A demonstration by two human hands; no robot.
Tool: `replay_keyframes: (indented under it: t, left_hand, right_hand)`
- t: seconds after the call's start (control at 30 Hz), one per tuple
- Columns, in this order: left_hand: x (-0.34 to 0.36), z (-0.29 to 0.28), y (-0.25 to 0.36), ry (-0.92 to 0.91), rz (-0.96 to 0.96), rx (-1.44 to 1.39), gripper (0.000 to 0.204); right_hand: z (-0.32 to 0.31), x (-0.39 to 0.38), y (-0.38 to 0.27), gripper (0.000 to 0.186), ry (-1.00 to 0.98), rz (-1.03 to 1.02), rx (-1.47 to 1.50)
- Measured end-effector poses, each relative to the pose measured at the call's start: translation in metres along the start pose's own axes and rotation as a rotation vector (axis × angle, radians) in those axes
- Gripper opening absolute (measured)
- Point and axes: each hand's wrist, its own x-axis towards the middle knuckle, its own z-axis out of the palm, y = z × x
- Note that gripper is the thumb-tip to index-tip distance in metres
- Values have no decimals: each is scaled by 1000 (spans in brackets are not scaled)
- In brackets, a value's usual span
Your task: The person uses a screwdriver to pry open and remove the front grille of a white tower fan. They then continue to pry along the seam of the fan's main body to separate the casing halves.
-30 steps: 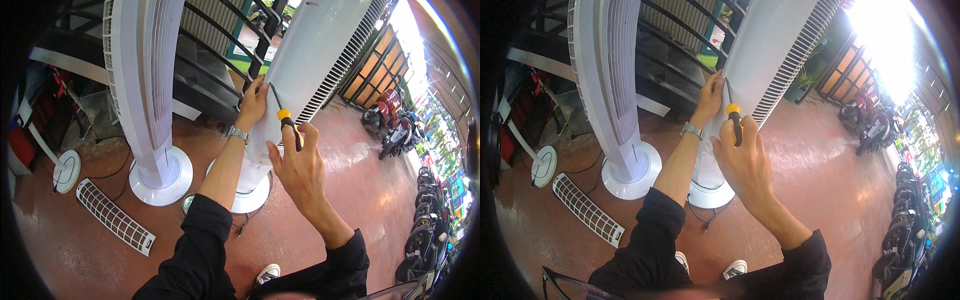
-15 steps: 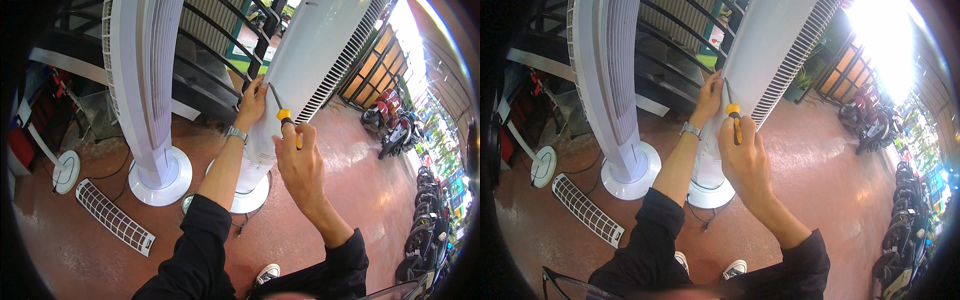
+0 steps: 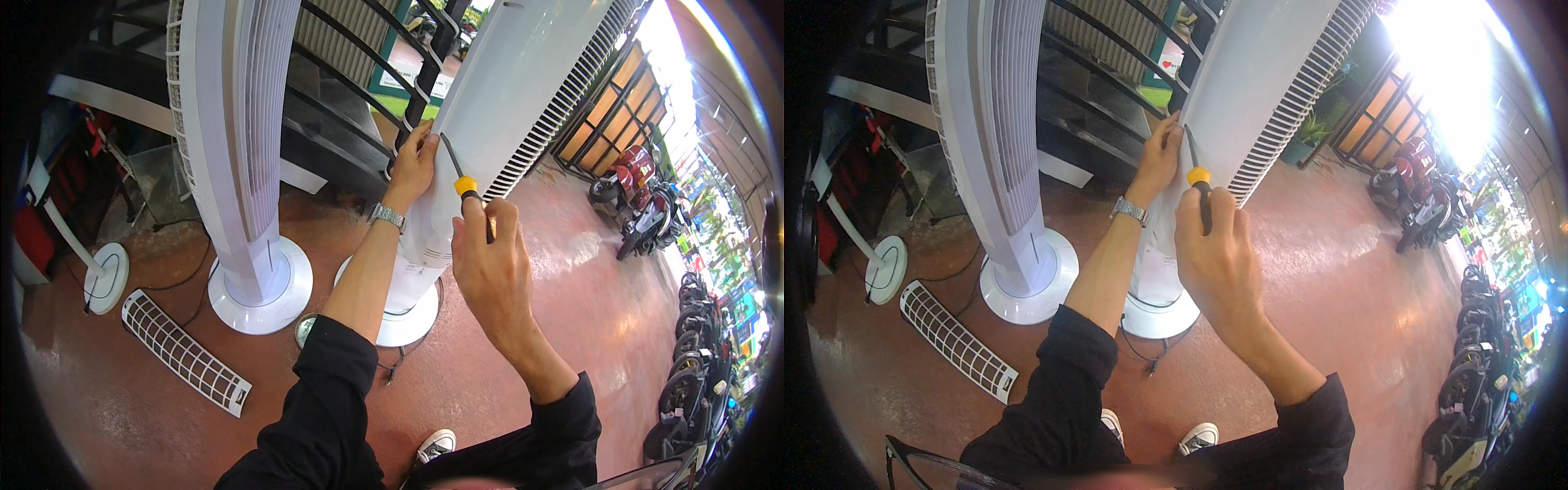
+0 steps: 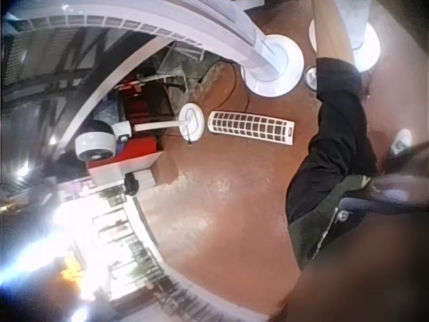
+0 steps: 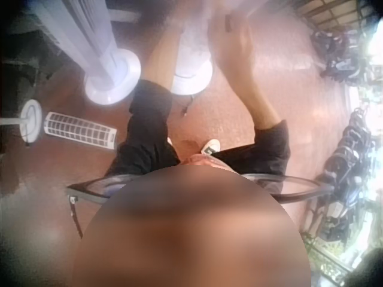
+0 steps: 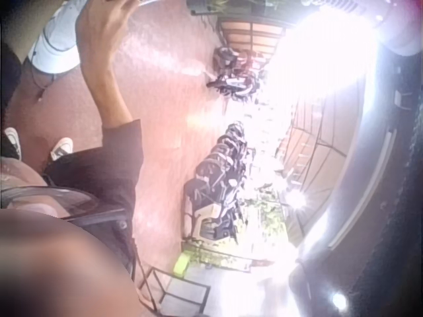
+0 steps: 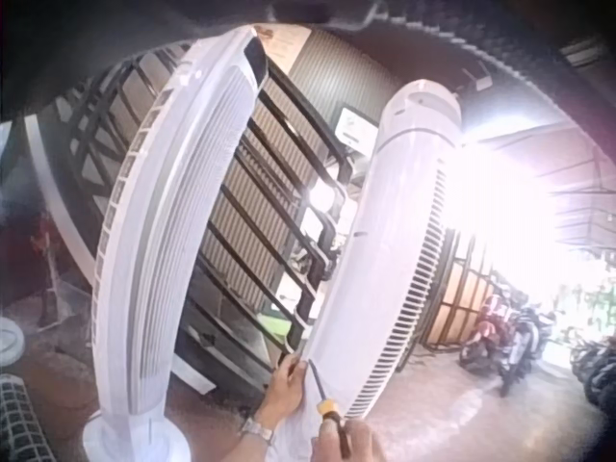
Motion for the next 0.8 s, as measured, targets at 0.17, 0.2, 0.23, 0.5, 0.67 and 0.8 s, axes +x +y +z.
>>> replay_keyframes:
  t: [0.17,0.2,0.23,0.5,0.67,0.8]
  left_hand:
    - [-3,1,5,-22,-23,-19,49]
    - [-3,2,5,-23,-28,-17,49]
    - [-2,1,4,-21,-30,-16,49]
    - [-1,1,1,0,-24,17,49]
    - [-3,-1,6,1,-25,51,50]
    - [-4,2,8,-4,-18,30,50]
  right_hand:
    - [5,-3,14,34,125,-219,-2]
    - [8,-5,16,32,146,-233,15]
    - [10,-5,16,32,137,-221,24]
    - [-6,0,-6,33,-99,191,121]
    - [1,-5,9,36,114,-152,16]
    - [1,-3,6,39,135,-106,8]
